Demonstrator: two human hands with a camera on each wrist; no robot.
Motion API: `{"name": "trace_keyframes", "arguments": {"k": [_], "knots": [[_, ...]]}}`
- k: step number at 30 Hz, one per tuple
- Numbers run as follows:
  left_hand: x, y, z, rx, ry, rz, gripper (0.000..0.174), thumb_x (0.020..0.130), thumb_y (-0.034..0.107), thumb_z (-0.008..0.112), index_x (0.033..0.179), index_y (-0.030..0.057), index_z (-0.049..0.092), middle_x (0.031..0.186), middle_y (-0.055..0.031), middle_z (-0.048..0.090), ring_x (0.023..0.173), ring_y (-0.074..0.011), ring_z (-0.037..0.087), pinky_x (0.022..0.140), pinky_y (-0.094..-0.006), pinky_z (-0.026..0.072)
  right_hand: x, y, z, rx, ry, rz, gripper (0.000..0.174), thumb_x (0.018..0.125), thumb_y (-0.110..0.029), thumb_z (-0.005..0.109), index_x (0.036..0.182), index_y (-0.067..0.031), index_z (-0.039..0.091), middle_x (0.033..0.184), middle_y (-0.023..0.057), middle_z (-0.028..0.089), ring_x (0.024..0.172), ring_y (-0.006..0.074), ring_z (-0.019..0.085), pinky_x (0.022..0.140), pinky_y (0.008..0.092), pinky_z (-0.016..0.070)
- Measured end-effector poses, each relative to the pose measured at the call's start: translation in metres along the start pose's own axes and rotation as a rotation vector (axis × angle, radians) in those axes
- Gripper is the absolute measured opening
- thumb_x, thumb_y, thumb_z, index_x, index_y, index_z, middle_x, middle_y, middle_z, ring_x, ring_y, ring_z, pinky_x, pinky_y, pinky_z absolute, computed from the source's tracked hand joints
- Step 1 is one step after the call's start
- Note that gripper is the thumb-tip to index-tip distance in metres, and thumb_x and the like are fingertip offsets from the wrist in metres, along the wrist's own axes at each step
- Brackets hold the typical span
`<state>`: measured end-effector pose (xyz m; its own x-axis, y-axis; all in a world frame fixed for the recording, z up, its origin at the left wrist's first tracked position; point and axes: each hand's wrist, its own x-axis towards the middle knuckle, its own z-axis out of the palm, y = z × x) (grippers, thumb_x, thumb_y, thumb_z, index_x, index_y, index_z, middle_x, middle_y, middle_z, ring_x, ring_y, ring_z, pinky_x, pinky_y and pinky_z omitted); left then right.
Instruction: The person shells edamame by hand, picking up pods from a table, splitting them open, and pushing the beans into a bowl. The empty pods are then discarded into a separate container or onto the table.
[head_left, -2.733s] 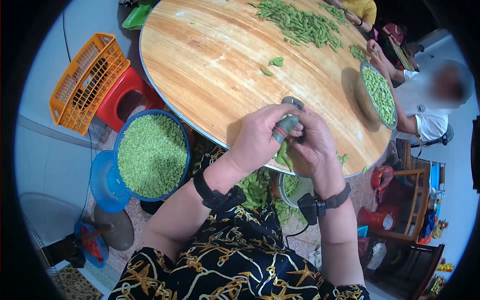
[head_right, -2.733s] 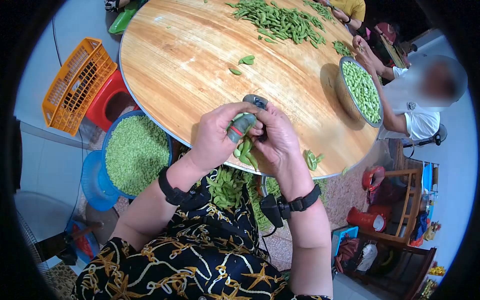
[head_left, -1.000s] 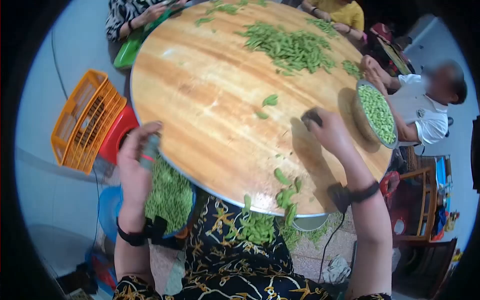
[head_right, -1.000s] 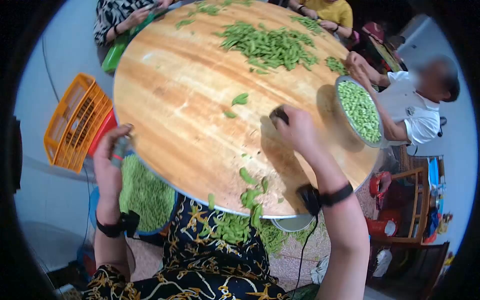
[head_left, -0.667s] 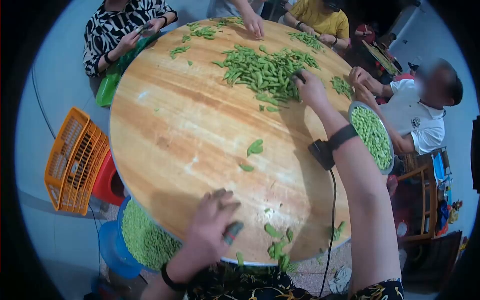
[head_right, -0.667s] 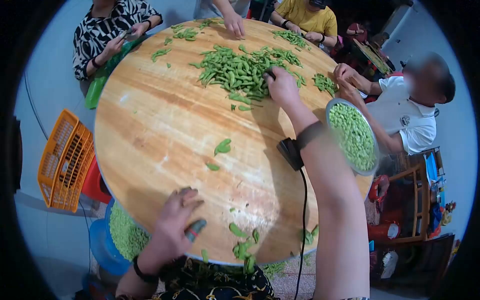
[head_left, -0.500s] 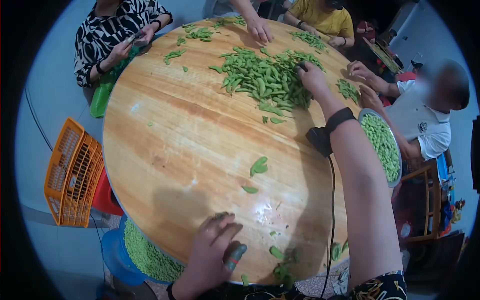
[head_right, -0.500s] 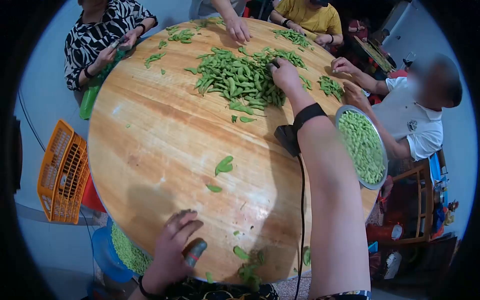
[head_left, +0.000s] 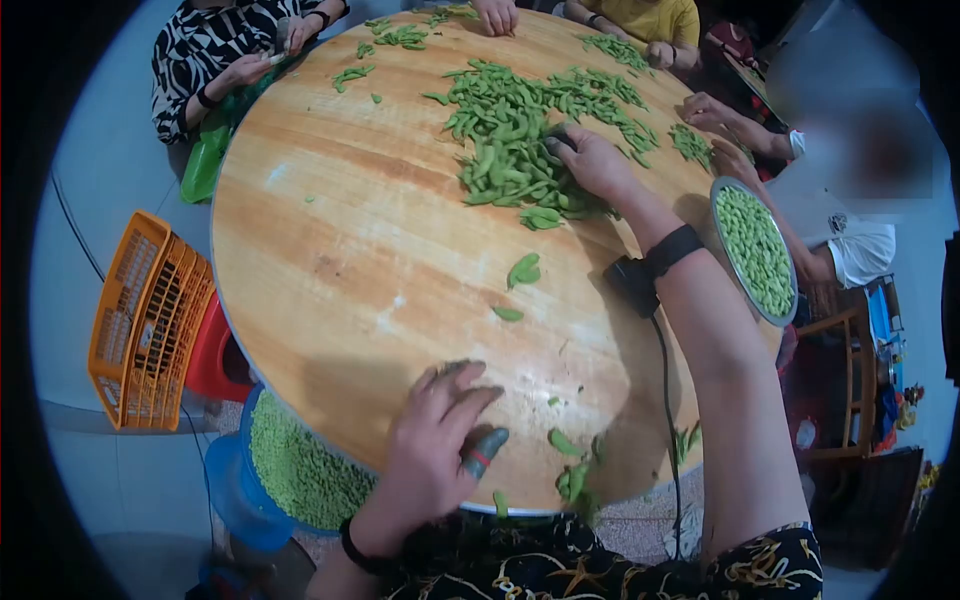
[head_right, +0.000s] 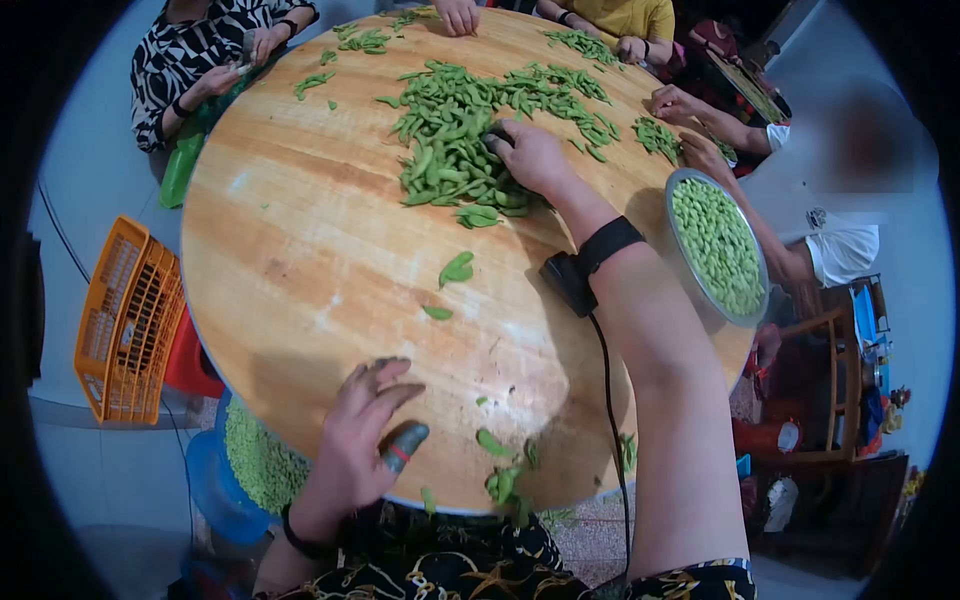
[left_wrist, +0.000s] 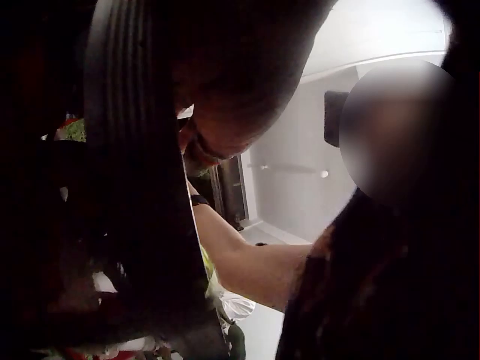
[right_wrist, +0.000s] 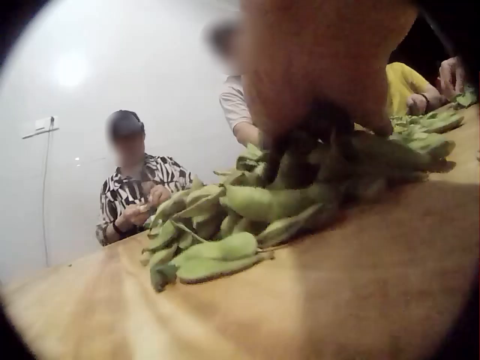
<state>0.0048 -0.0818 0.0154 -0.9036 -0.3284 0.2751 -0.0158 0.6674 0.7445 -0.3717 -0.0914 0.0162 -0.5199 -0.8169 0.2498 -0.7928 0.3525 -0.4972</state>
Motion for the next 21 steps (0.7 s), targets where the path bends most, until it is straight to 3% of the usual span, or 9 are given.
{"name": "trace_keyframes", "arguments": {"k": [5, 7, 9, 13, 15, 16, 18, 21], "knots": [[-0.006, -0.001, 0.006, 0.092, -0.011, 0.083, 0.038, 0.074, 0.012, 0.064, 0.109, 0.0029, 0.053, 0.12, -0.0168, 0.048, 0.113, -0.0358, 0.044, 0.099, -0.0451, 0.0316, -0.052, -0.033, 0.006, 0.09, -0.033, 0.007, 0.022, 0.086, -0.026, 0.053, 0.097, -0.0079, 0.059, 0.086, 0.0156, 0.062, 0.081, 0.0315, 0.059, 0.071, 0.0376, 0.0458], [-0.01, 0.005, 0.008, 0.133, -0.041, 0.054, 0.039, 0.076, 0.016, 0.063, 0.111, 0.0036, 0.052, 0.122, -0.0154, 0.047, 0.115, -0.0343, 0.043, 0.1, -0.0459, 0.0303, -0.074, -0.049, 0.007, 0.051, -0.007, -0.102, 0.02, 0.085, -0.024, 0.054, 0.096, -0.0069, 0.059, 0.084, 0.0163, 0.062, 0.079, 0.0315, 0.059, 0.07, 0.0374, 0.0455], [-0.01, 0.009, 0.012, 0.213, -0.05, 0.107, 0.041, 0.079, 0.02, 0.061, 0.115, 0.0046, 0.05, 0.124, -0.0154, 0.046, 0.117, -0.0336, 0.042, 0.102, -0.0463, 0.0287, -0.098, -0.064, 0.009, 0.17, -0.016, -0.08, 0.019, 0.085, -0.022, 0.054, 0.093, -0.0058, 0.059, 0.082, 0.017, 0.061, 0.077, 0.0314, 0.058, 0.069, 0.0378, 0.0451], [-0.012, 0.023, 0.03, 0.301, -0.121, 0.173, 0.044, 0.083, 0.025, 0.057, 0.12, 0.0022, 0.046, 0.128, -0.019, 0.042, 0.12, -0.033, 0.039, 0.104, -0.0457, 0.0261, -0.133, -0.084, 0.013, 0.236, -0.015, -0.105, 0.016, 0.083, -0.019, 0.056, 0.087, -0.0047, 0.06, 0.08, 0.017, 0.06, 0.074, 0.0321, 0.058, 0.067, 0.0382, 0.0453], [-0.014, 0.034, 0.043, 0.313, -0.138, 0.207, 0.044, 0.084, 0.025, 0.055, 0.12, 0.0003, 0.045, 0.127, -0.0213, 0.042, 0.121, -0.0331, 0.038, 0.105, -0.0457, 0.026, -0.15, -0.096, 0.012, 0.152, -0.03, -0.149, 0.015, 0.086, -0.016, 0.054, 0.092, -0.0028, 0.058, 0.075, 0.0129, 0.058, 0.066, 0.0204, 0.054, 0.066, 0.0315, 0.0444], [-0.016, 0.039, 0.05, 0.264, -0.193, 0.264, 0.044, 0.085, 0.025, 0.055, 0.12, 0.0001, 0.046, 0.126, -0.0217, 0.043, 0.121, -0.0336, 0.038, 0.104, -0.0455, 0.0262, -0.159, -0.102, 0.011, 0.151, -0.012, -0.172, 0.014, 0.085, -0.016, 0.054, 0.09, -0.0032, 0.058, 0.076, 0.0154, 0.058, 0.068, 0.026, 0.056, 0.067, 0.0344, 0.0446], [-0.024, 0.046, 0.062, 0.233, -0.264, 0.375, 0.044, 0.084, 0.026, 0.055, 0.12, 0.0003, 0.047, 0.123, -0.0223, 0.046, 0.119, -0.0343, 0.04, 0.104, -0.0447, 0.0269, -0.173, -0.111, 0.007, 0.124, -0.005, -0.18, 0.014, 0.084, -0.015, 0.055, 0.09, -0.003, 0.058, 0.078, 0.0161, 0.058, 0.071, 0.0292, 0.056, 0.067, 0.0363, 0.0445], [-0.03, 0.053, 0.065, 0.162, -0.319, 0.395, 0.045, 0.084, 0.027, 0.056, 0.12, 0.0012, 0.047, 0.123, -0.0219, 0.046, 0.118, -0.0348, 0.04, 0.104, -0.0435, 0.0277, -0.194, -0.119, 0.008, 0.122, 0.004, -0.201, 0.013, 0.082, -0.015, 0.055, 0.087, -0.003, 0.059, 0.079, 0.017, 0.058, 0.078, 0.035, 0.055, 0.07, 0.0399, 0.0438]]}}
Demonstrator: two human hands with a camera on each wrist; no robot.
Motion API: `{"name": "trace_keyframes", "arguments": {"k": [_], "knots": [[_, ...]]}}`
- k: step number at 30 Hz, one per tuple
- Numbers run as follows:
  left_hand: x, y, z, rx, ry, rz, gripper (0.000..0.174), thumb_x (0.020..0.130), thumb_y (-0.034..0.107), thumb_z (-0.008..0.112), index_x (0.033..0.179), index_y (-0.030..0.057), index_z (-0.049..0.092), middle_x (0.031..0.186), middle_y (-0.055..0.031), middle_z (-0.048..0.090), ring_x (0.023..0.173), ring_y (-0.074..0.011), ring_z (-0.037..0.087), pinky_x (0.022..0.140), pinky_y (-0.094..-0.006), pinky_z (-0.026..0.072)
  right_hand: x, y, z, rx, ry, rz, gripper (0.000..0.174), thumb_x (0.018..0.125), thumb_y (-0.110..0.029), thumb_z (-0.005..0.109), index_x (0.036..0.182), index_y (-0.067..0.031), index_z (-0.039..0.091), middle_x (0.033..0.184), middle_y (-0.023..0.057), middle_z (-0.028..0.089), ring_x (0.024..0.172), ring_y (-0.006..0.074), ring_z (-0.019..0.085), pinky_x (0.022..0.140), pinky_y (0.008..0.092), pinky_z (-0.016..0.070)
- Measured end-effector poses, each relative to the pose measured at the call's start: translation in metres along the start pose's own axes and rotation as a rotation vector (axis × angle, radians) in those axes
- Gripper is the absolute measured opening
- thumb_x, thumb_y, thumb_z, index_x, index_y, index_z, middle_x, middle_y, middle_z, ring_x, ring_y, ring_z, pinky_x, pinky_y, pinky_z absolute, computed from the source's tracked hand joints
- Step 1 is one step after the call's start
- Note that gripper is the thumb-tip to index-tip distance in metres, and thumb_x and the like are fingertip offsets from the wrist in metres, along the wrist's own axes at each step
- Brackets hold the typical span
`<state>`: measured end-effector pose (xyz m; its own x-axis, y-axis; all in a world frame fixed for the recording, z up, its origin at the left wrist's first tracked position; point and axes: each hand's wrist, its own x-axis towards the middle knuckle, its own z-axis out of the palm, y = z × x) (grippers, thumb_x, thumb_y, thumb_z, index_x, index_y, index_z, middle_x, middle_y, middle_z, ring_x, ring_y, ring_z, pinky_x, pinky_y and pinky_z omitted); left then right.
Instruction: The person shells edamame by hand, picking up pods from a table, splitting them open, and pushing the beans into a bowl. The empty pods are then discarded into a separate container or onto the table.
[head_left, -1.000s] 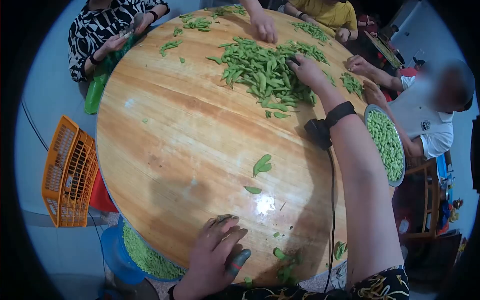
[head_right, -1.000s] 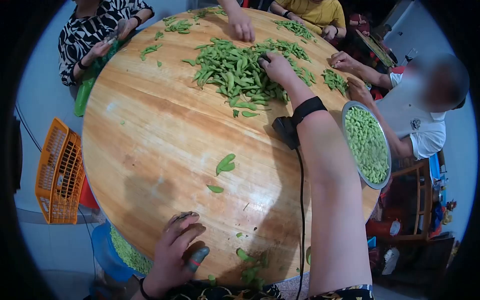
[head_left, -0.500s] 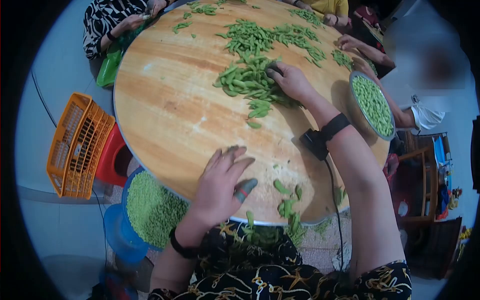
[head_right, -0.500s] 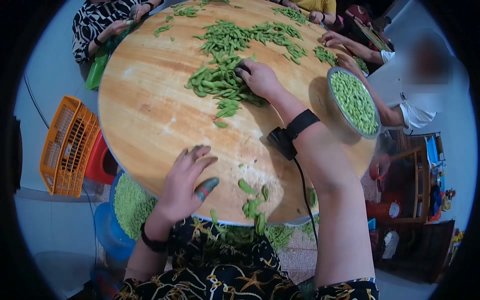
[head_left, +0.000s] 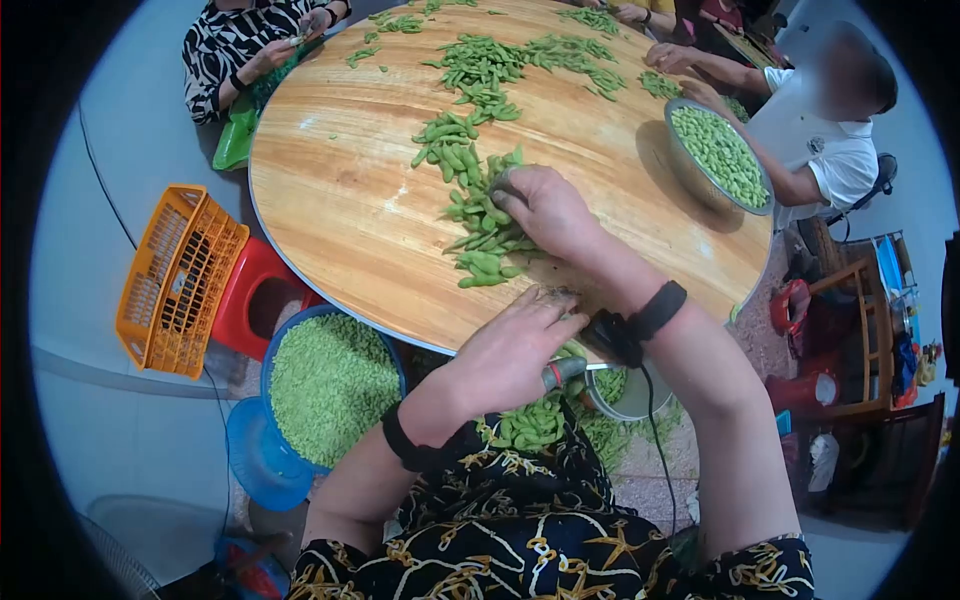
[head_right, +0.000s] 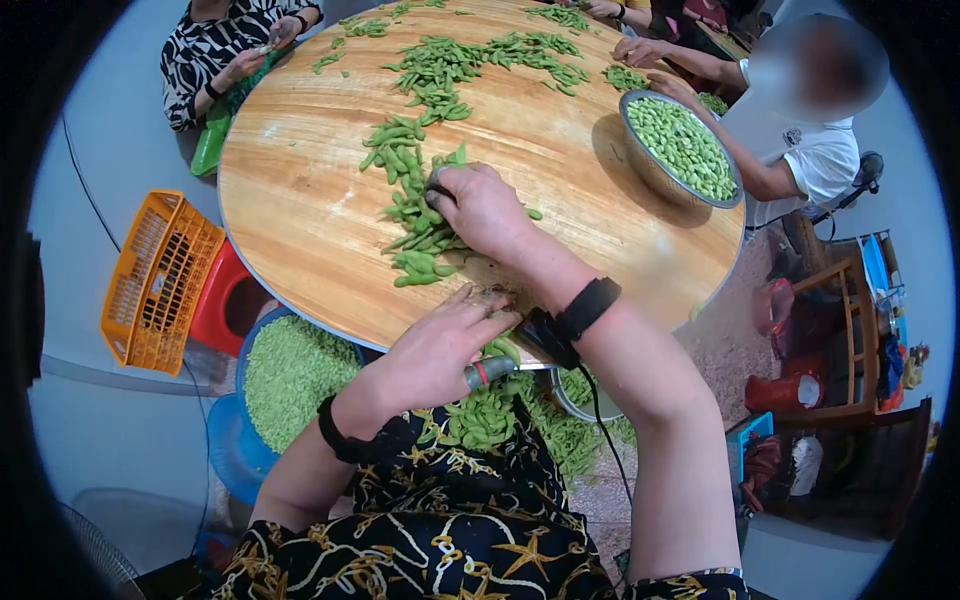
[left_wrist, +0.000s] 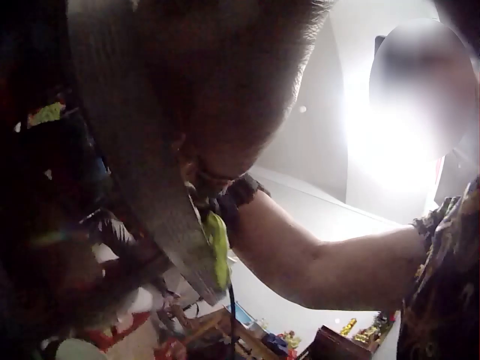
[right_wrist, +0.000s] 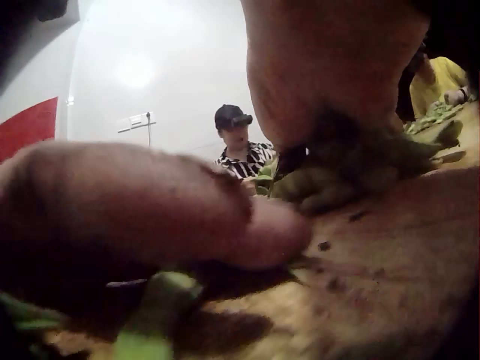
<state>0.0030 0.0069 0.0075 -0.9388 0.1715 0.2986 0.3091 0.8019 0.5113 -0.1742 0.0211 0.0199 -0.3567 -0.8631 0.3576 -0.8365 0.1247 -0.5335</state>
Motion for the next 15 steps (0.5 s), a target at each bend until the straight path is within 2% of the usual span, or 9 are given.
{"name": "trace_keyframes", "arguments": {"k": [2, 5, 6, 7, 8, 10, 12, 14, 15], "knots": [[0.001, 0.007, -0.006, -0.075, -0.047, -0.056, 0.045, 0.083, 0.027, 0.057, 0.119, 0.0023, 0.049, 0.123, -0.0213, 0.046, 0.118, -0.0353, 0.041, 0.104, -0.0421, 0.028, -0.011, -0.007, 0.001, -0.054, 0.043, -0.082, 0.013, 0.081, -0.015, 0.056, 0.086, -0.003, 0.059, 0.079, 0.017, 0.058, 0.081, 0.0345, 0.054, 0.072, 0.0399, 0.0435], [0.003, 0.014, -0.005, -0.157, -0.156, -0.099, 0.045, 0.081, 0.026, 0.059, 0.118, 0.0028, 0.049, 0.123, -0.02, 0.047, 0.117, -0.0351, 0.042, 0.103, -0.0411, 0.0297, -0.021, -0.007, 0.002, -0.005, -0.026, -0.084, 0.015, 0.081, -0.014, 0.057, 0.091, -0.0036, 0.059, 0.082, 0.0165, 0.058, 0.084, 0.0332, 0.053, 0.075, 0.0389, 0.0432], [0.002, 0.015, 0.0, -0.132, -0.089, -0.038, 0.043, 0.08, 0.024, 0.06, 0.117, 0.0025, 0.051, 0.121, -0.0193, 0.048, 0.115, -0.0348, 0.044, 0.1, -0.0404, 0.0325, -0.023, -0.01, 0.0, 0.016, -0.049, -0.103, 0.016, 0.081, -0.014, 0.058, 0.093, -0.0038, 0.059, 0.082, 0.0165, 0.058, 0.085, 0.0331, 0.053, 0.076, 0.0384, 0.0431], [0.001, 0.017, 0.004, -0.11, -0.021, 0.024, 0.041, 0.079, 0.021, 0.062, 0.115, 0.0023, 0.053, 0.119, -0.0186, 0.05, 0.112, -0.0345, 0.046, 0.098, -0.0397, 0.0353, -0.024, -0.013, -0.006, 0.058, -0.129, -0.04, 0.016, 0.083, -0.014, 0.057, 0.095, -0.0041, 0.06, 0.091, 0.0137, 0.06, 0.09, 0.0288, 0.055, 0.079, 0.0359, 0.0432], [-0.001, 0.018, 0.005, -0.109, -0.025, 0.024, 0.041, 0.079, 0.021, 0.062, 0.115, 0.0023, 0.053, 0.119, -0.0186, 0.05, 0.112, -0.0345, 0.046, 0.098, -0.0397, 0.0353, -0.025, -0.012, -0.01, 0.06, -0.126, -0.039, 0.016, 0.083, -0.014, 0.057, 0.095, -0.0041, 0.06, 0.091, 0.0137, 0.06, 0.09, 0.0288, 0.055, 0.079, 0.0359, 0.0432], [-0.01, 0.018, 0.001, -0.163, 0.222, 0.066, 0.038, 0.077, 0.015, 0.062, 0.111, 0.0013, 0.053, 0.117, -0.0165, 0.05, 0.108, -0.0329, 0.048, 0.093, -0.0395, 0.0399, -0.027, -0.009, -0.025, 0.199, 0.059, -0.231, 0.015, 0.085, -0.013, 0.055, 0.096, -0.0034, 0.06, 0.099, 0.0105, 0.061, 0.095, 0.0233, 0.056, 0.08, 0.0337, 0.0437], [-0.027, 0.016, 0.002, 0.015, 0.59, -0.151, 0.026, 0.075, 0.009, 0.065, 0.099, 0.001, 0.058, 0.107, -0.0151, 0.054, 0.096, -0.0327, 0.055, 0.081, -0.0355, 0.0467, -0.039, -0.01, -0.05, 0.243, 0.091, -0.17, 0.015, 0.087, -0.013, 0.051, 0.094, -0.0022, 0.06, 0.104, 0.0083, 0.059, 0.1, 0.0208, 0.055, 0.081, 0.034, 0.0437], [-0.032, 0.011, -0.013, 0.117, 0.614, -0.377, 0.024, 0.075, 0.006, 0.064, 0.097, 0.0006, 0.057, 0.1, -0.0148, 0.054, 0.088, -0.0323, 0.056, 0.075, -0.0353, 0.0474, -0.053, -0.004, -0.069, 0.484, 0.162, 0.204, 0.016, 0.084, -0.017, 0.055, 0.091, -0.0038, 0.061, 0.083, 0.0134, 0.063, 0.082, 0.0311, 0.059, 0.075, 0.0365, 0.0459], [-0.032, 0.008, -0.015, 0.117, 0.613, -0.378, 0.024, 0.075, 0.006, 0.064, 0.097, 0.0006, 0.057, 0.1, -0.0148, 0.054, 0.088, -0.0323, 0.056, 0.075, -0.0353, 0.0474, -0.063, 0.001, -0.073, 0.485, 0.162, 0.205, 0.016, 0.084, -0.017, 0.055, 0.091, -0.0038, 0.061, 0.083, 0.0134, 0.063, 0.082, 0.0311, 0.059, 0.075, 0.0365, 0.0459]]}}
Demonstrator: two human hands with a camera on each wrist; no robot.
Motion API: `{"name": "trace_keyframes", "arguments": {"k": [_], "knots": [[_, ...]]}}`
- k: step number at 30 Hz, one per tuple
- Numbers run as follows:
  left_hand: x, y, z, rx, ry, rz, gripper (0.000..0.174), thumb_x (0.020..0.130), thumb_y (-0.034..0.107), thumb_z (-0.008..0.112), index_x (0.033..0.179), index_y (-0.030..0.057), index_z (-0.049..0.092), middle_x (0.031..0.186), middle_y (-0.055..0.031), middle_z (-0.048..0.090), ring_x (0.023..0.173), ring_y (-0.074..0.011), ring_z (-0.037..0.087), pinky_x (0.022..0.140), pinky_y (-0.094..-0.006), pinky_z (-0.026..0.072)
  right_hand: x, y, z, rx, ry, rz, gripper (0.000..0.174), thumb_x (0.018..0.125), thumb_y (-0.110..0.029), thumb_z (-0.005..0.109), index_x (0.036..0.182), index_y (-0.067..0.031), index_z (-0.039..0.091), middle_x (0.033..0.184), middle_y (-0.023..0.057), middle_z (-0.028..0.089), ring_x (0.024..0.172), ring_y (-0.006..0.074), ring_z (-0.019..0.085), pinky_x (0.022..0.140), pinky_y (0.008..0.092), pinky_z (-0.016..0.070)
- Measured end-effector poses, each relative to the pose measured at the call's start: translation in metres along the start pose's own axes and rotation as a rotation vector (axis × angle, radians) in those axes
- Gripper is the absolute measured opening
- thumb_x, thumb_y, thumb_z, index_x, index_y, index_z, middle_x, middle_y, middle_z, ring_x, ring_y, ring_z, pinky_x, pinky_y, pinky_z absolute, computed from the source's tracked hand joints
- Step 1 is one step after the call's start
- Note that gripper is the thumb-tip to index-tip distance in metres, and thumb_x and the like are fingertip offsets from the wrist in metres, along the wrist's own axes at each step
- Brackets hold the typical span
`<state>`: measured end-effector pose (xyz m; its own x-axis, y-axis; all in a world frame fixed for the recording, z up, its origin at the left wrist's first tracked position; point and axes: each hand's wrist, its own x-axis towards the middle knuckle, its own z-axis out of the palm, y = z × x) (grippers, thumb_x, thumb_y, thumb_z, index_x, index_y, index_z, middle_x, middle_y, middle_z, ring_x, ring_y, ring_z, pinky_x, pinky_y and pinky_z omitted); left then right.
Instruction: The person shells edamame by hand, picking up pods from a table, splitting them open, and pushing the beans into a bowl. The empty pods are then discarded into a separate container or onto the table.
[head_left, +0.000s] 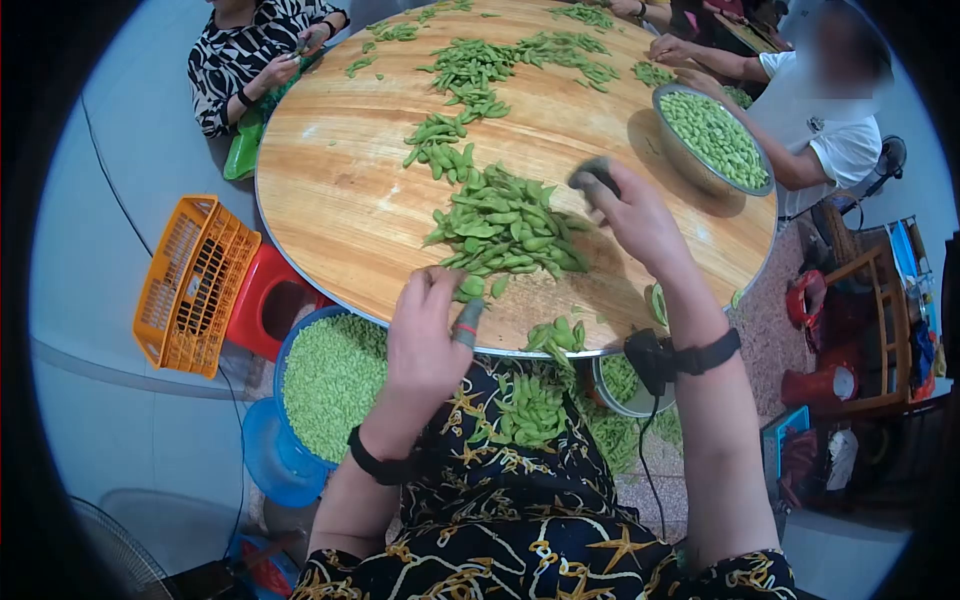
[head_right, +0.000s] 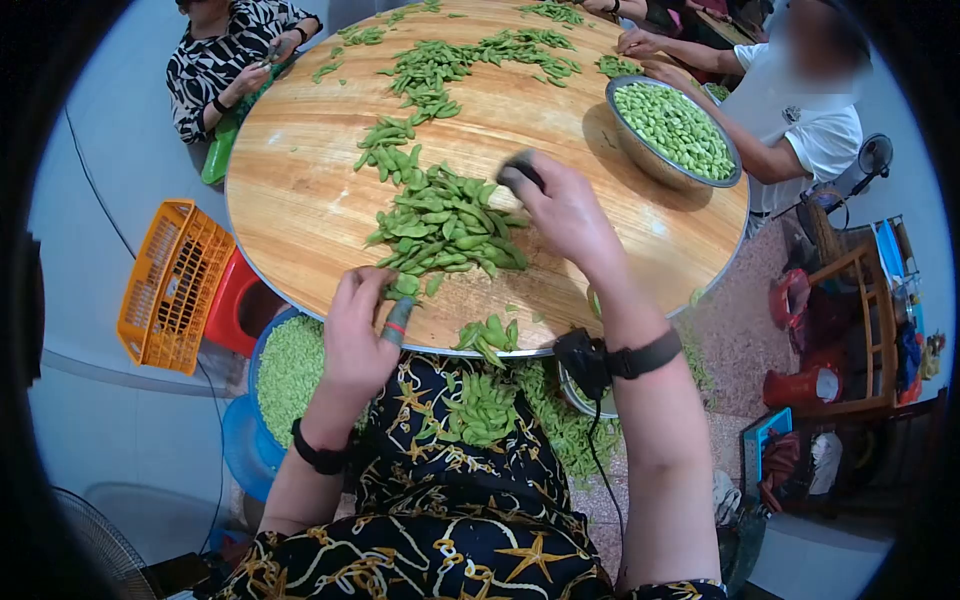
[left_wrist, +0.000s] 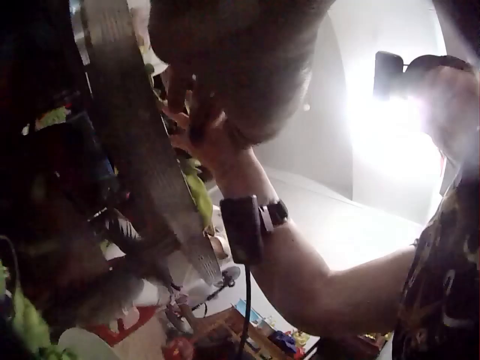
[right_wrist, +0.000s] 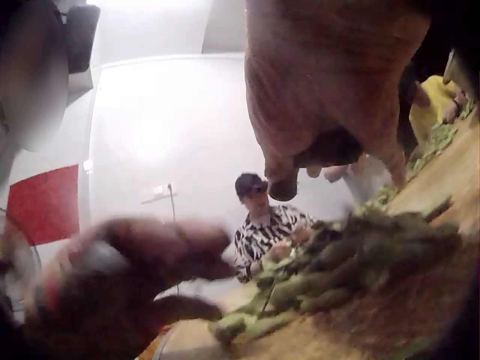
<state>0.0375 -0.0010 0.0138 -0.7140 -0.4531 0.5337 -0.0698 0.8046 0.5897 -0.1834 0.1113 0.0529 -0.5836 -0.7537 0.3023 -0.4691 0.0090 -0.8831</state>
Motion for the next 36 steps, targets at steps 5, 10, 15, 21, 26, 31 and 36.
{"name": "trace_keyframes", "arguments": {"k": [5, 10, 15, 21, 26, 31, 36], "knots": [[0.022, -0.011, 0.015, -0.009, -0.119, -0.048, 0.027, 0.074, 0.004, 0.065, 0.099, 0.0005, 0.056, 0.094, -0.0158, 0.052, 0.085, -0.0323, 0.055, 0.071, -0.0352, 0.0464, -0.038, 0.017, 0.014, -0.669, 0.009, 0.136, 0.021, 0.083, -0.017, 0.053, 0.094, 0.0012, 0.051, 0.073, 0.0235, 0.059, 0.073, 0.04, 0.058, 0.067, 0.0455, 0.0458], [0.043, -0.006, 0.025, -0.07, -0.178, -0.213, 0.029, 0.073, 0.005, 0.066, 0.1, 0.0009, 0.056, 0.093, -0.014, 0.053, 0.083, -0.0296, 0.055, 0.073, -0.034, 0.0459, -0.043, 0.025, 0.021, -0.603, 0.043, 0.106, 0.019, 0.082, -0.016, 0.054, 0.091, 0.0007, 0.05, 0.074, 0.0239, 0.059, 0.072, 0.0409, 0.058, 0.065, 0.0467, 0.0451], [0.029, 0.01, 0.012, -0.131, -0.031, 0.017, 0.024, 0.073, 0.001, 0.062, 0.097, 0.0019, 0.059, 0.096, -0.0125, 0.054, 0.082, -0.0239, 0.055, 0.072, -0.0296, 0.0448, -0.05, 0.022, -0.004, -0.46, 0.266, 0.064, 0.016, 0.082, -0.017, 0.055, 0.088, -0.0013, 0.054, 0.075, 0.0221, 0.06, 0.072, 0.039, 0.059, 0.064, 0.0444, 0.046], [0.017, 0.02, 0.025, -0.238, -0.296, 0.103, 0.025, 0.075, 0.001, 0.062, 0.1, 0.0037, 0.06, 0.087, -0.0084, 0.06, 0.078, -0.0177, 0.057, 0.069, -0.0272, 0.0461, -0.041, 0.019, 0.011, -0.741, 0.098, 0.15, 0.012, 0.08, -0.014, 0.055, 0.084, -0.0031, 0.056, 0.072, 0.022, 0.06, 0.069, 0.0371, 0.06, 0.062, 0.0432, 0.0477], [0.014, 0.029, 0.035, -0.481, -0.424, -0.046, 0.024, 0.079, 0.004, 0.062, 0.103, 0.0034, 0.06, 0.079, -0.0036, 0.061, 0.064, -0.0089, 0.054, 0.058, -0.0216, 0.0449, -0.039, 0.028, 0.014, -0.837, 0.181, 0.096, 0.011, 0.076, -0.013, 0.056, 0.077, -0.0017, 0.055, 0.064, 0.0224, 0.058, 0.062, 0.037, 0.059, 0.057, 0.0446, 0.0469], [0.028, 0.027, 0.051, -0.777, -0.412, -0.413, 0.023, 0.085, 0.005, 0.056, 0.108, 0.0004, 0.057, 0.079, 0.0033, 0.053, 0.061, -0.0023, 0.045, 0.053, -0.0176, 0.0391, -0.047, 0.028, 0.002, -0.424, 0.29, 0.006, 0.011, 0.078, -0.011, 0.056, 0.078, -0.0004, 0.057, 0.059, 0.0153, 0.057, 0.05, 0.0261, 0.056, 0.049, 0.0354, 0.0437], [0.041, 0.025, 0.057, -1.353, -0.373, -0.672, 0.024, 0.088, 0.009, 0.053, 0.111, 0.0036, 0.055, 0.082, 0.003, 0.055, 0.061, -0.0028, 0.043, 0.053, -0.0155, 0.0344, -0.065, 0.0, 0.005, 0.697, -0.045, 0.594, 0.014, 0.086, -0.017, 0.056, 0.083, -0.0032, 0.056, 0.06, -0.0034, 0.048, 0.045, 0.0036, 0.04, 0.04, 0.0186, 0.0287]]}}
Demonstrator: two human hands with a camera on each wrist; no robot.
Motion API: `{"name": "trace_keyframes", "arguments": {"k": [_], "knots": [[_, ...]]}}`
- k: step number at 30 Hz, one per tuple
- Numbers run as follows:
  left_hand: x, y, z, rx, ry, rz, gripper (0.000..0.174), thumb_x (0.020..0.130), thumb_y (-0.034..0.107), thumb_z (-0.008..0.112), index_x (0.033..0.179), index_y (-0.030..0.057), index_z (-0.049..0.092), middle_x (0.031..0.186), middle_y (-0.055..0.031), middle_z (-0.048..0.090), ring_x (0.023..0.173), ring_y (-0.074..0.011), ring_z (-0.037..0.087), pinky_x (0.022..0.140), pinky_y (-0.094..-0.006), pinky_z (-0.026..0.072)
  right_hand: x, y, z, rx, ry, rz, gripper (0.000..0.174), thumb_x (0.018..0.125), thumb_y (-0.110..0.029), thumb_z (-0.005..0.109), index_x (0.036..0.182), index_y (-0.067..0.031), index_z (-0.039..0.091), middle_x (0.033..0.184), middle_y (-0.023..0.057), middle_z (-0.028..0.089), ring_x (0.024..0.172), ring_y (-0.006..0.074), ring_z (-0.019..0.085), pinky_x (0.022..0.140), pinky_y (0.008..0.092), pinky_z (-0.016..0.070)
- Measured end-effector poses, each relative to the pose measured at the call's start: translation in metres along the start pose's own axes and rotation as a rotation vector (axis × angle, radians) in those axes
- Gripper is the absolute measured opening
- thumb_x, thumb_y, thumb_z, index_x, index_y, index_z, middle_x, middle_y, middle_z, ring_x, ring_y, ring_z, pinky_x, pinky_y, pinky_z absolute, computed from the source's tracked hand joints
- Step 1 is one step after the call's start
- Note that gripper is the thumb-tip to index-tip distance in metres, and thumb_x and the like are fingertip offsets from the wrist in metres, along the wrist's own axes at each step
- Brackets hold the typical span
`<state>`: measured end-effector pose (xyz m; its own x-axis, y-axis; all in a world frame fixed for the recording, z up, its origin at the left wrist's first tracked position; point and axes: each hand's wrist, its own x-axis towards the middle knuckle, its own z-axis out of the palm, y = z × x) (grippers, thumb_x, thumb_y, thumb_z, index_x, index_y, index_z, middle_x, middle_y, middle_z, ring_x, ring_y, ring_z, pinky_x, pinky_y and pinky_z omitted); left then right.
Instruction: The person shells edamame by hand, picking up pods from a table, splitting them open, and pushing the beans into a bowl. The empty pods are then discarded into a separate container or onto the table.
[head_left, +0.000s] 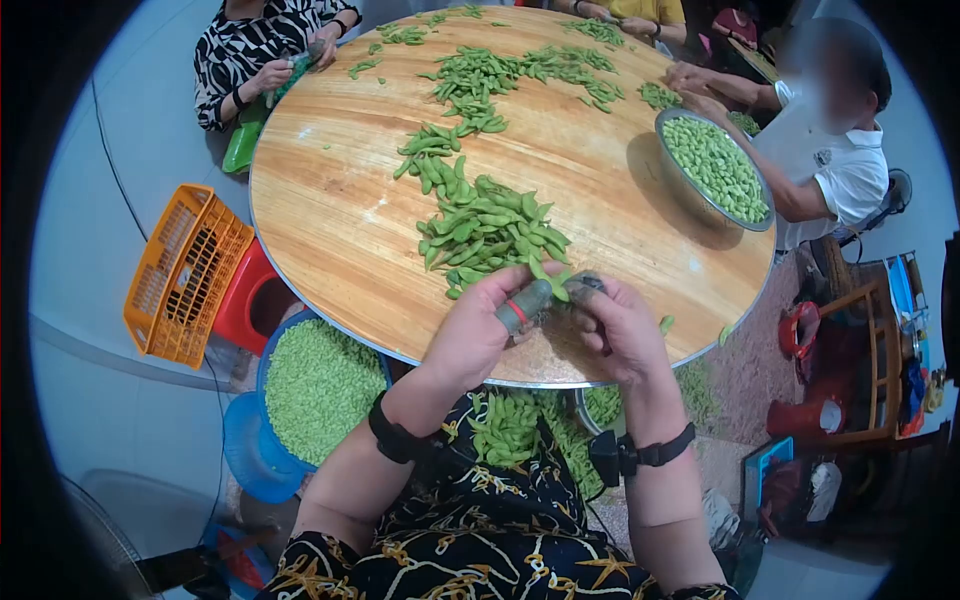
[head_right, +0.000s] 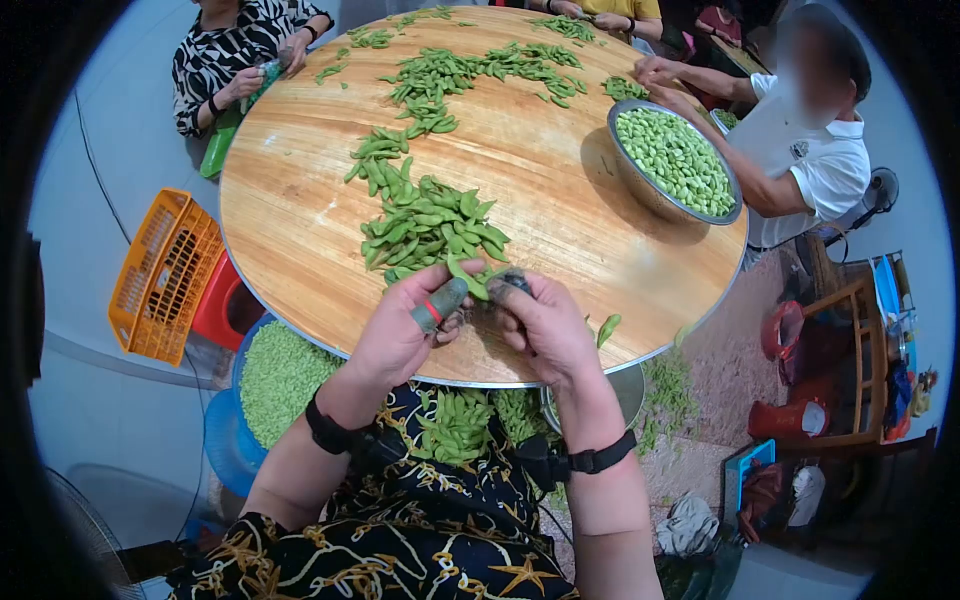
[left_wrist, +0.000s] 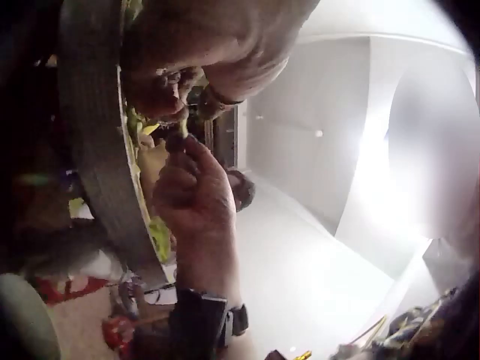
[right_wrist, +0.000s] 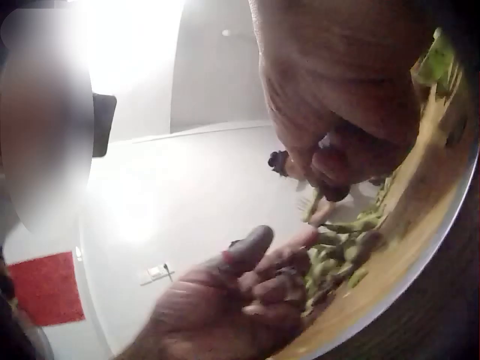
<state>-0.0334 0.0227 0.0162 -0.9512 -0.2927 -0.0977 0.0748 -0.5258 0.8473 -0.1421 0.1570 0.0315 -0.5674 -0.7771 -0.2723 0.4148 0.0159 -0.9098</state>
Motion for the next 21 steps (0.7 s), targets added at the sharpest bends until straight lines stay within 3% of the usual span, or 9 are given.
{"name": "trace_keyframes", "arguments": {"k": [2, 4, 5, 7, 8, 12, 14, 17, 21], "knots": [[0.001, -0.004, -0.005, -0.101, -0.034, -0.017, 0.023, 0.087, 0.008, 0.054, 0.11, 0.0042, 0.055, 0.084, 0.002, 0.057, 0.062, -0.0031, 0.045, 0.053, -0.0157, 0.0355, -0.005, 0.003, 0.01, 0.075, -0.034, 0.055, 0.015, 0.087, -0.019, 0.056, 0.084, -0.0036, 0.055, 0.063, -0.0031, 0.049, 0.047, 0.0034, 0.04, 0.041, 0.0181, 0.0287], [0.0, -0.008, -0.01, -0.132, -0.013, 0.126, 0.014, 0.084, 0.006, 0.057, 0.099, 0.0067, 0.056, 0.088, -0.0011, 0.06, 0.069, -0.0049, 0.053, 0.057, -0.0165, 0.0409, -0.01, 0.003, 0.028, -0.229, 0.034, -0.048, 0.016, 0.091, -0.021, 0.05, 0.088, -0.0047, 0.052, 0.066, -0.0029, 0.047, 0.051, 0.0035, 0.039, 0.045, 0.0179, 0.0296], [-0.002, -0.008, -0.011, -0.136, -0.003, 0.126, 0.014, 0.084, 0.006, 0.057, 0.099, 0.0067, 0.056, 0.088, -0.0011, 0.06, 0.069, -0.0049, 0.053, 0.057, -0.0165, 0.0409, -0.013, 0.006, 0.029, -0.231, 0.027, -0.039, 0.016, 0.091, -0.021, 0.05, 0.088, -0.0047, 0.052, 0.066, -0.0029, 0.047, 0.051, 0.0035, 0.039, 0.045, 0.0179, 0.0296], [-0.007, -0.007, -0.009, -0.107, 0.132, 0.167, 0.002, 0.083, 0.008, 0.059, 0.086, 0.008, 0.06, 0.078, 0.0037, 0.057, 0.069, -0.0027, 0.049, 0.061, -0.0174, 0.0379, -0.02, 0.011, 0.031, -0.071, -0.177, -0.046, 0.019, 0.094, -0.023, 0.042, 0.091, -0.0057, 0.049, 0.069, -0.0028, 0.044, 0.055, 0.004, 0.038, 0.048, 0.0183, 0.0302], [-0.009, -0.008, -0.011, -0.129, 0.161, 0.144, 0.002, 0.083, 0.008, 0.06, 0.084, 0.0071, 0.059, 0.077, 0.0028, 0.058, 0.069, -0.0037, 0.05, 0.062, -0.0184, 0.039, -0.024, 0.01, 0.036, -0.097, -0.17, -0.05, 0.021, 0.096, -0.024, 0.036, 0.094, -0.0059, 0.047, 0.066, -0.0035, 0.041, 0.054, 0.0044, 0.037, 0.048, 0.0185, 0.0289], [-0.019, -0.01, -0.013, -0.137, 0.157, 0.17, 0.003, 0.083, 0.007, 0.061, 0.083, 0.0059, 0.058, 0.076, 0.0013, 0.058, 0.069, -0.0045, 0.051, 0.063, -0.0193, 0.0401, -0.029, 0.015, 0.045, -0.123, -0.164, -0.043, 0.023, 0.096, -0.026, 0.037, 0.09, -0.0059, 0.047, 0.065, -0.0038, 0.042, 0.053, 0.0045, 0.037, 0.047, 0.0183, 0.0281], [-0.022, -0.011, -0.016, -0.096, 0.198, 0.175, 0.012, 0.081, 0.01, 0.064, 0.082, 0.0089, 0.052, 0.076, -0.0013, 0.06, 0.066, -0.0079, 0.057, 0.059, -0.0201, 0.046, -0.028, 0.018, 0.045, -0.15, -0.172, -0.036, 0.024, 0.096, -0.026, 0.038, 0.087, -0.006, 0.048, 0.064, -0.0038, 0.043, 0.05, 0.0045, 0.037, 0.045, 0.018, 0.0281], [-0.029, -0.007, -0.014, -0.093, 0.224, 0.208, 0.013, 0.081, 0.011, 0.065, 0.079, 0.0086, 0.052, 0.073, -0.0003, 0.059, 0.062, -0.0069, 0.055, 0.056, -0.0191, 0.0436, -0.031, 0.018, 0.047, -0.065, -0.191, 0.06, 0.026, 0.096, -0.026, 0.039, 0.084, -0.0061, 0.048, 0.063, -0.0031, 0.045, 0.047, 0.0044, 0.037, 0.043, 0.0179, 0.0282], [-0.032, -0.011, -0.019, -0.016, 0.235, 0.227, 0.012, 0.081, 0.012, 0.065, 0.082, 0.0072, 0.054, 0.072, 0.0006, 0.058, 0.06, -0.0063, 0.053, 0.054, -0.0185, 0.0406, -0.03, 0.027, 0.051, -0.058, -0.183, 0.043, 0.024, 0.096, -0.024, 0.04, 0.086, -0.005, 0.05, 0.063, -0.0023, 0.047, 0.046, 0.0042, 0.037, 0.041, 0.0177, 0.0276]]}}
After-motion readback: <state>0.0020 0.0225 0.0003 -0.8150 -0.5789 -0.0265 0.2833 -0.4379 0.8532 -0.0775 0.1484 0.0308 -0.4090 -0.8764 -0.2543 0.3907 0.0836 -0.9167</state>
